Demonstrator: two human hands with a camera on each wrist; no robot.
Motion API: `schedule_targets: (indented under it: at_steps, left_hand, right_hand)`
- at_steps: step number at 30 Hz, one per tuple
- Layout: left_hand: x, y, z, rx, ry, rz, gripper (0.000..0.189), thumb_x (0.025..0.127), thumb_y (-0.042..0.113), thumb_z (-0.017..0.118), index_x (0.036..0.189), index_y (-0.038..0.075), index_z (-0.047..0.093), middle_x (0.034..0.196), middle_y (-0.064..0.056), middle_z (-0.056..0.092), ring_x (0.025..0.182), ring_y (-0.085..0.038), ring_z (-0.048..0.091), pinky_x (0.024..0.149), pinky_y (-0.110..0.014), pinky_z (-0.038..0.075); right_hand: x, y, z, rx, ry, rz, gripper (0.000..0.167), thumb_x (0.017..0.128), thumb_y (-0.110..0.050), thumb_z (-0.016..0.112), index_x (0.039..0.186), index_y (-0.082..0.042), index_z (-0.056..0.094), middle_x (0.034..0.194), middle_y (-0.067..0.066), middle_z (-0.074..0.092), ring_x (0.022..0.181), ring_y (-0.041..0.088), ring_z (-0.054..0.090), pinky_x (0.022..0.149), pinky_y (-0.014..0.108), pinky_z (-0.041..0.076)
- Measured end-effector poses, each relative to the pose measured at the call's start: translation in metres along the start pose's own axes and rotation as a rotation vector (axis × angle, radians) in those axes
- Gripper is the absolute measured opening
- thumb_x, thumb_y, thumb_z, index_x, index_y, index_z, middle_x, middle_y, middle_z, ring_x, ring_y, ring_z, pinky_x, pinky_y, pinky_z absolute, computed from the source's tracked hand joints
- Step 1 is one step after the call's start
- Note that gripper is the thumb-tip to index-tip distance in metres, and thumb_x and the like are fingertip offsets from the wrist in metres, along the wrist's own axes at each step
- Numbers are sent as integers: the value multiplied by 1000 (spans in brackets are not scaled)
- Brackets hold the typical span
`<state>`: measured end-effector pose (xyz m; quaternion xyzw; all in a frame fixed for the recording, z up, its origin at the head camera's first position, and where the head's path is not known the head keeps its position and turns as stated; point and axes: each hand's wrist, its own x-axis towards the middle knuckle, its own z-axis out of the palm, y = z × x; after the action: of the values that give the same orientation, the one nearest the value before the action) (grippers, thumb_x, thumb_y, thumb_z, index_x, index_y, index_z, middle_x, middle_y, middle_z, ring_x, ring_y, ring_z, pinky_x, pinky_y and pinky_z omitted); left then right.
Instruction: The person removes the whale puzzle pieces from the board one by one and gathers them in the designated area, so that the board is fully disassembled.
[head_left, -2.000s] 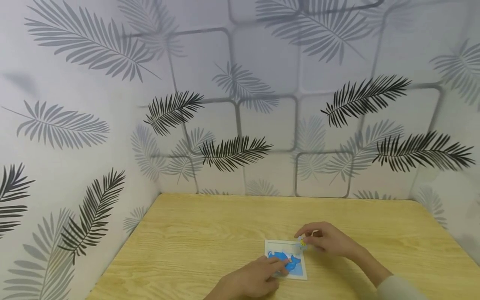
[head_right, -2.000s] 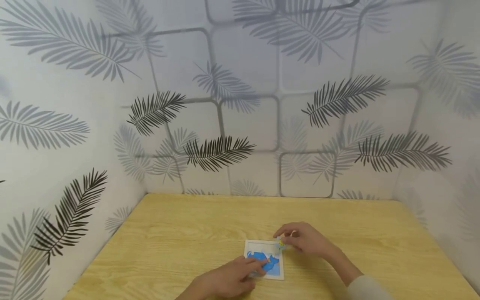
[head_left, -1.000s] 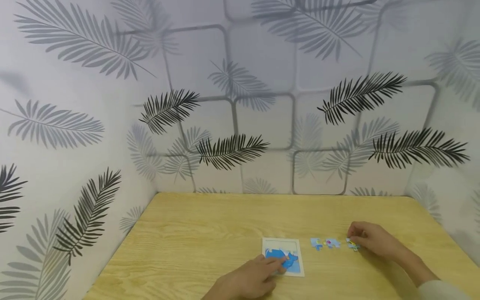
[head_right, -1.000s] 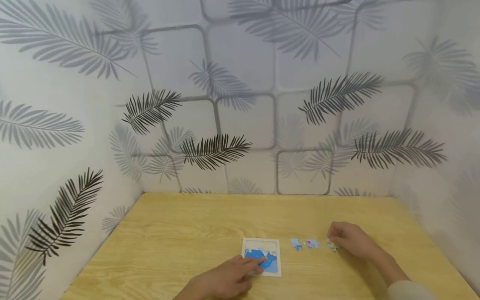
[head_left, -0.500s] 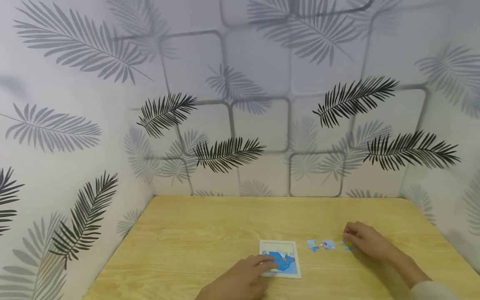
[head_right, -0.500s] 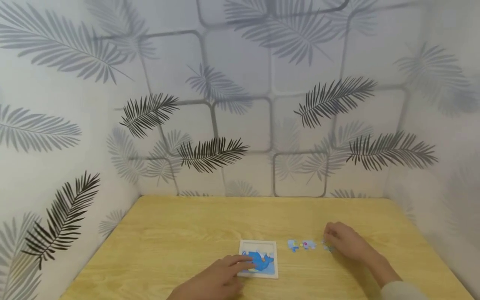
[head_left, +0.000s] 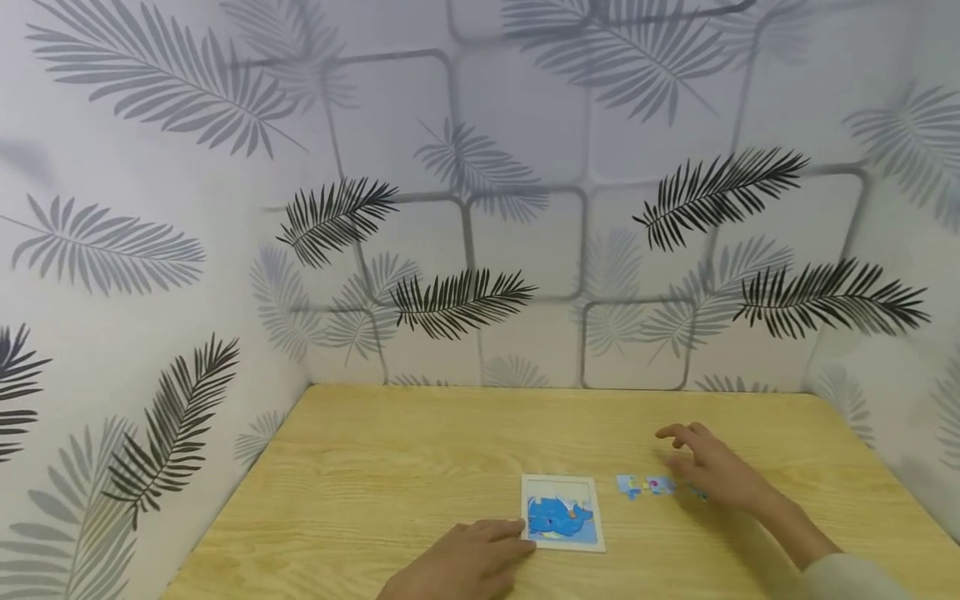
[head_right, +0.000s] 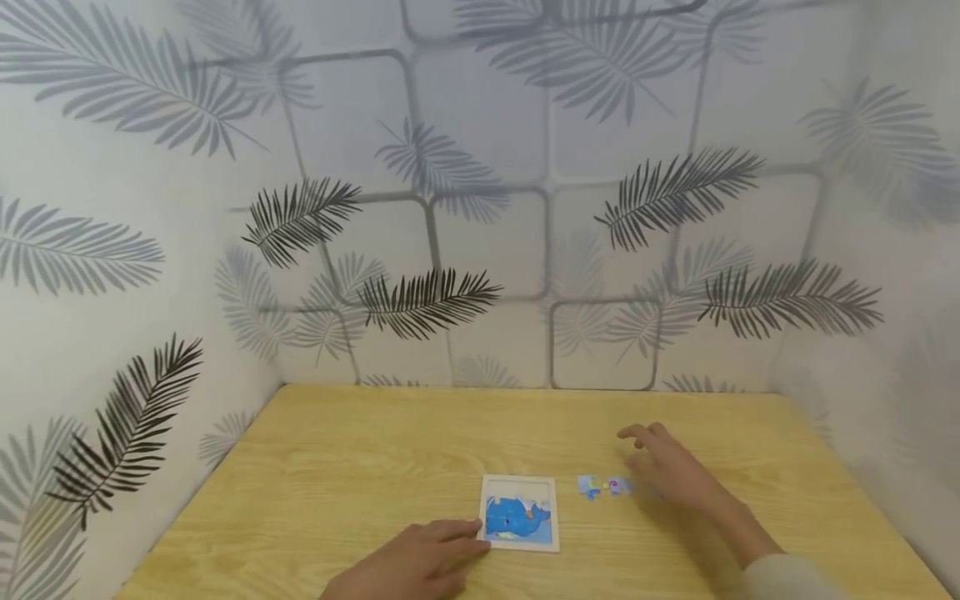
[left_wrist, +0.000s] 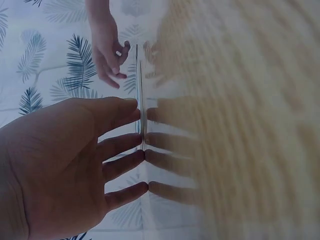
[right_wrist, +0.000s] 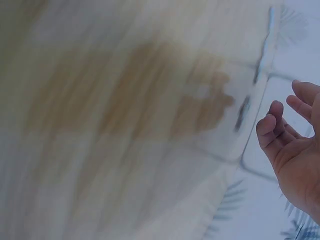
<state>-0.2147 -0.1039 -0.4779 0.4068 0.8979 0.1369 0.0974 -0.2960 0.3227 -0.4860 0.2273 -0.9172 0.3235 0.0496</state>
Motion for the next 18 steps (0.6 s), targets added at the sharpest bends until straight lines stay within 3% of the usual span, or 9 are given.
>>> schedule_targets:
  at_steps: [5,8,12,18]
  left_hand:
    - [2,0,0,70,7,-5,44,109,34,55,153,30,52,159,8,47,145,-15,45,109,-49,48]
    - [3,0,-1,93,19,-14,46,108,32,57,154,31,51,158,9,49,143,-14,47,106,-49,51]
    - [4,1,0,100,31,-31,52,106,30,59,157,32,46,157,10,49,143,-14,47,105,-48,51]
    - [6,-1,0,106,24,-30,52,106,32,60,156,32,48,157,10,50,143,-15,47,106,-50,51]
  right_hand:
    - [22,-34,21,167,-108,-96,29,104,-9,63,131,2,61,117,24,61,59,3,43,50,25,45]
    - [34,-57,40,264,-208,-154,28,103,-9,65,129,1,62,118,24,62,57,0,45,48,23,46]
    - [47,-86,65,310,-309,-171,31,99,-8,70,129,-4,62,121,21,61,60,1,51,51,21,50]
    - [58,-116,86,331,-379,-129,37,96,-1,71,131,-5,61,123,19,59,63,4,54,54,19,50]
